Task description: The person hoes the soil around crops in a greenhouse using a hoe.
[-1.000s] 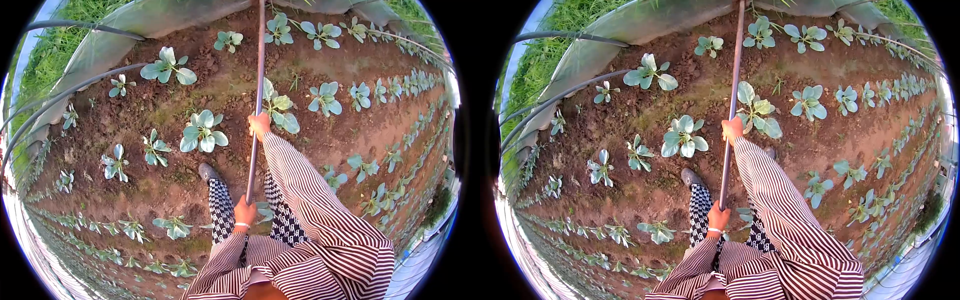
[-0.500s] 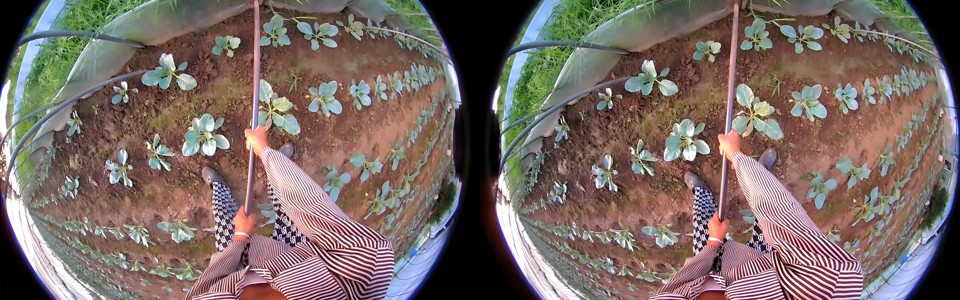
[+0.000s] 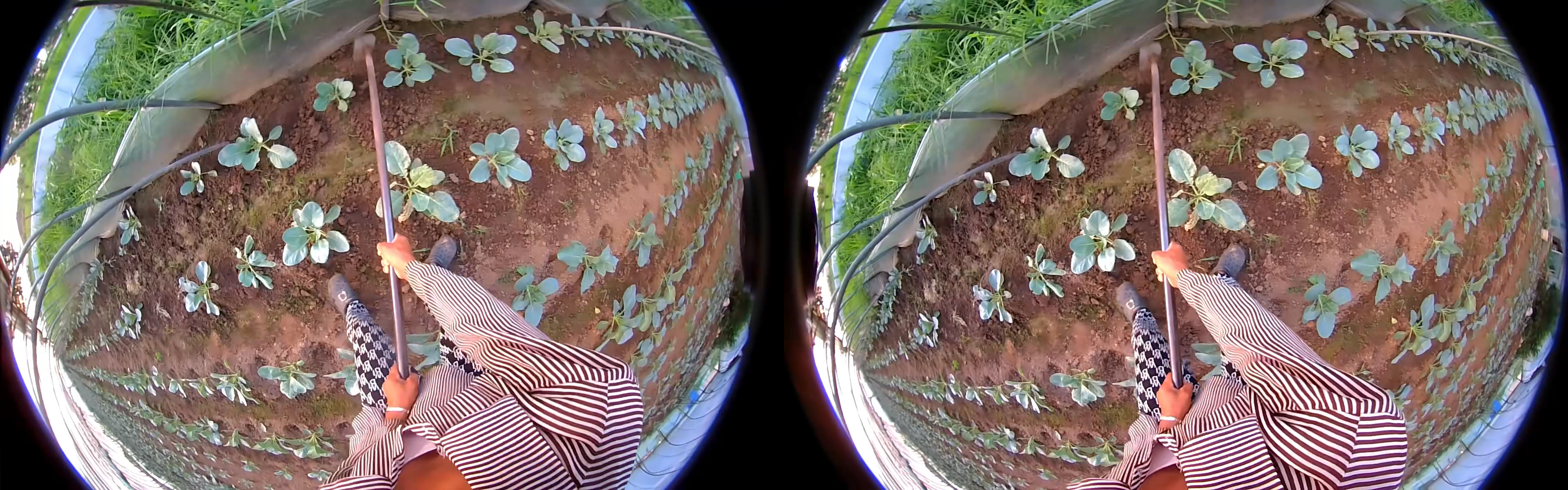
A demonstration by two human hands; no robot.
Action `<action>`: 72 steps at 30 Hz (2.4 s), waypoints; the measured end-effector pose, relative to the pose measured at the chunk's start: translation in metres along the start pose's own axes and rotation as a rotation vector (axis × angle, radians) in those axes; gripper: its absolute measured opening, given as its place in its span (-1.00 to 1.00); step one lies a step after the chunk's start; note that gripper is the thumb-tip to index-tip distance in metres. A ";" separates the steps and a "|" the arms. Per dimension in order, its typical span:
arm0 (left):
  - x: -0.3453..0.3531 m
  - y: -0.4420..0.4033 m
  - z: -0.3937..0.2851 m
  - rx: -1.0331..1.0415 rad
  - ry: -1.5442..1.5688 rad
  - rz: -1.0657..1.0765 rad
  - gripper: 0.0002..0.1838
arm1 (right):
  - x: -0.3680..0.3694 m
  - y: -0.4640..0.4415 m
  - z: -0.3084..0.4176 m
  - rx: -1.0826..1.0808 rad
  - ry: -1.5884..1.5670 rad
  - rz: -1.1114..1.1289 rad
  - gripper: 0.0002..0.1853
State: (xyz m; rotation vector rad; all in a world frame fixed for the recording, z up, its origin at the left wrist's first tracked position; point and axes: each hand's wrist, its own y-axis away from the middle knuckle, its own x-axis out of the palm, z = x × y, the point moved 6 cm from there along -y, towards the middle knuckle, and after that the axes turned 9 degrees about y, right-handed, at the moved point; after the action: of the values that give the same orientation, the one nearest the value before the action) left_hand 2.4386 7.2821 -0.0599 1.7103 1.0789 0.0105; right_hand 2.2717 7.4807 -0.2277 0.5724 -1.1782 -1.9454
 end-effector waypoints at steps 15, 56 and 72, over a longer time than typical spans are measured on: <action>0.104 -0.127 -0.108 0.041 0.116 0.245 -0.74 | -0.163 -0.135 0.104 -0.182 0.339 -0.477 -0.81; 0.306 -0.069 -0.144 0.097 0.128 0.066 -0.74 | -0.307 -0.156 0.114 -0.132 0.299 -0.144 -0.86; 0.253 -0.018 -0.162 0.174 0.038 0.091 -0.77 | -0.319 -0.035 0.142 -0.210 -0.145 -0.103 -0.83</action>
State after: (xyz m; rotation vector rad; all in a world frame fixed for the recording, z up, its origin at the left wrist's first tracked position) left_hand 2.4977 7.5710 -0.1231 1.9212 1.0543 0.0068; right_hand 2.3491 7.8215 -0.1962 0.3933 -1.0317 -2.1973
